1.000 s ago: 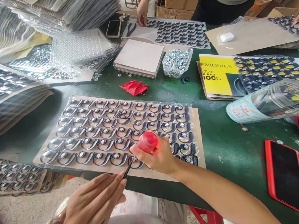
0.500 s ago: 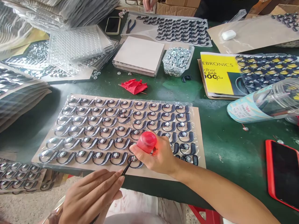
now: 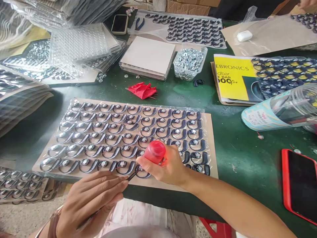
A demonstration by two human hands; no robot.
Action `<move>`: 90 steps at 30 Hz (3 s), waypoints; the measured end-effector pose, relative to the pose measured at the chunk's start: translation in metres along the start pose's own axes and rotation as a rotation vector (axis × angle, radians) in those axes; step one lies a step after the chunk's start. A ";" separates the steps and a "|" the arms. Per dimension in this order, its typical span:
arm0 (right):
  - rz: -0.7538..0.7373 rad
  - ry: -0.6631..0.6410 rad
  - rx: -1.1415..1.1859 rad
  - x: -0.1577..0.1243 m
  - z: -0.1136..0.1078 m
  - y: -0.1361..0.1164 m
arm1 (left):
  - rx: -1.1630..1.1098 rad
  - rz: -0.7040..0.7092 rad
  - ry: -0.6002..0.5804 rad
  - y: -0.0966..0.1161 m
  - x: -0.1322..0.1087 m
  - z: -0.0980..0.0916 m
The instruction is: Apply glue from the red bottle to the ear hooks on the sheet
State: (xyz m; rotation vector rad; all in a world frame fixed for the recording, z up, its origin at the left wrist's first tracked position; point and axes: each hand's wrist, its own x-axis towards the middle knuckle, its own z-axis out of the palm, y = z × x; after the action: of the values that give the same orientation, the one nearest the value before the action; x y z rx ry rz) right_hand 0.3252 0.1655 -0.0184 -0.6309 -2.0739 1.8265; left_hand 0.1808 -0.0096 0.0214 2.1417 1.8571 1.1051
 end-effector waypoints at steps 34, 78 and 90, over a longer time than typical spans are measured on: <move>0.259 -0.157 0.278 0.018 -0.075 -0.061 | -0.006 0.001 -0.012 -0.002 -0.008 0.002; -0.129 0.047 -0.061 0.040 -0.015 0.002 | 0.332 0.157 -0.045 -0.007 0.006 0.010; -0.163 0.043 -0.065 0.040 -0.014 0.003 | 0.327 0.146 -0.066 -0.006 0.008 0.010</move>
State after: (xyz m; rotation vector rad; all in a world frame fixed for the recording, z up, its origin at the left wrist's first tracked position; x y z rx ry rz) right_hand 0.2985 0.1984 -0.0216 -0.4965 -2.0978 1.6484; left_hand 0.1812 0.0029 0.0150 2.4894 1.9953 0.7844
